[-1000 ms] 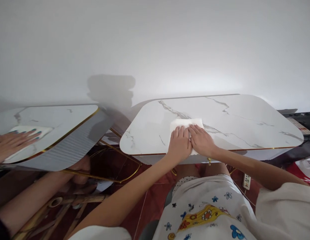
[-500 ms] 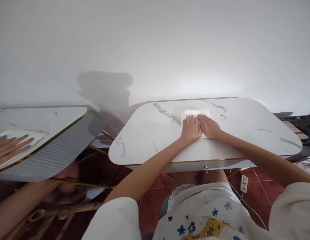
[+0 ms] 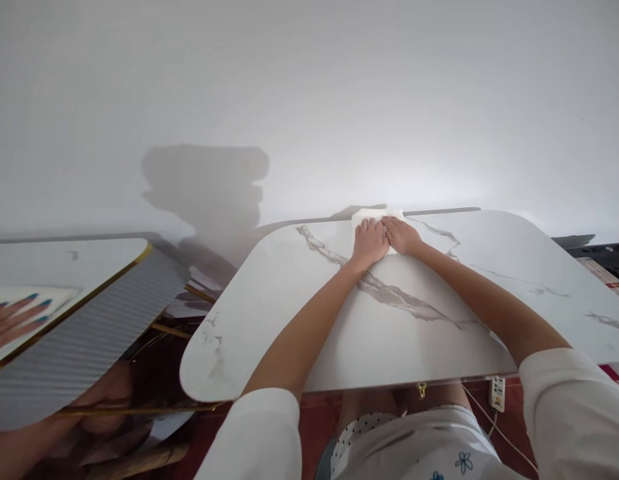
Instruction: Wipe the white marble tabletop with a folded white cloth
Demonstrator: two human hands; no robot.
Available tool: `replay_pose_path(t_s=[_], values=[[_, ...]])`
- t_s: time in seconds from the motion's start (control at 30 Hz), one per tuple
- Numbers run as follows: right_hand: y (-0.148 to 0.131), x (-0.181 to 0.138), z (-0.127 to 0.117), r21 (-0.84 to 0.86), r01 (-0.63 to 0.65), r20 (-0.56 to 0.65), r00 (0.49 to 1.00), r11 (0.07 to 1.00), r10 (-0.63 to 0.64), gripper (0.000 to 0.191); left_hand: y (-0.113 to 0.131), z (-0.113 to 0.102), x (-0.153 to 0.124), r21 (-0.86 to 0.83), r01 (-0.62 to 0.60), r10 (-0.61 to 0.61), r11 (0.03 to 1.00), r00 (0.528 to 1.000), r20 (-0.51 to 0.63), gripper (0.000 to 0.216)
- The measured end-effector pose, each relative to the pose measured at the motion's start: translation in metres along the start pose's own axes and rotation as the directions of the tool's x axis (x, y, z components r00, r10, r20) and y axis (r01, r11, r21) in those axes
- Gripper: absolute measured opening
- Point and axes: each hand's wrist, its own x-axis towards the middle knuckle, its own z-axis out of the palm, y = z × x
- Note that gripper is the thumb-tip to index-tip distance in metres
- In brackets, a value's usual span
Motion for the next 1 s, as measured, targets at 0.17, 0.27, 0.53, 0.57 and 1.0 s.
replay_pose_path(t_s=[0.17, 0.27, 0.53, 0.57, 1.0], values=[[0.013, 0.023, 0.007, 0.023, 0.026, -0.031, 0.999, 0.999, -0.025, 0.044, -0.009, 0.010, 0.023, 0.017, 0.002, -0.002, 1.000, 1.000, -0.010, 0.038], [0.023, 0.031, 0.010, 0.053, 0.023, -0.034, 0.999, 0.998, -0.021, 0.043, -0.010, 0.015, 0.034, 0.007, 0.003, -0.003, 1.000, 1.000, -0.007, 0.037], [0.054, 0.030, 0.005, 0.099, 0.063, -0.004, 0.998, 0.993, -0.063, 0.043, 0.013, 0.022, 0.049, -0.015, 0.049, -0.049, 0.999, 0.999, 0.007, 0.036], [0.059, 0.027, 0.004, 0.101, 0.059, -0.011, 0.998, 0.993, -0.058, 0.044, 0.018, 0.022, 0.050, -0.025, 0.050, -0.050, 0.998, 0.999, 0.011, 0.036], [0.073, -0.027, 0.003, 0.050, -0.005, -0.112, 0.994, 0.999, 0.010, 0.049, 0.057, 0.016, 0.024, -0.023, -0.032, 0.033, 0.999, 0.999, 0.029, 0.043]])
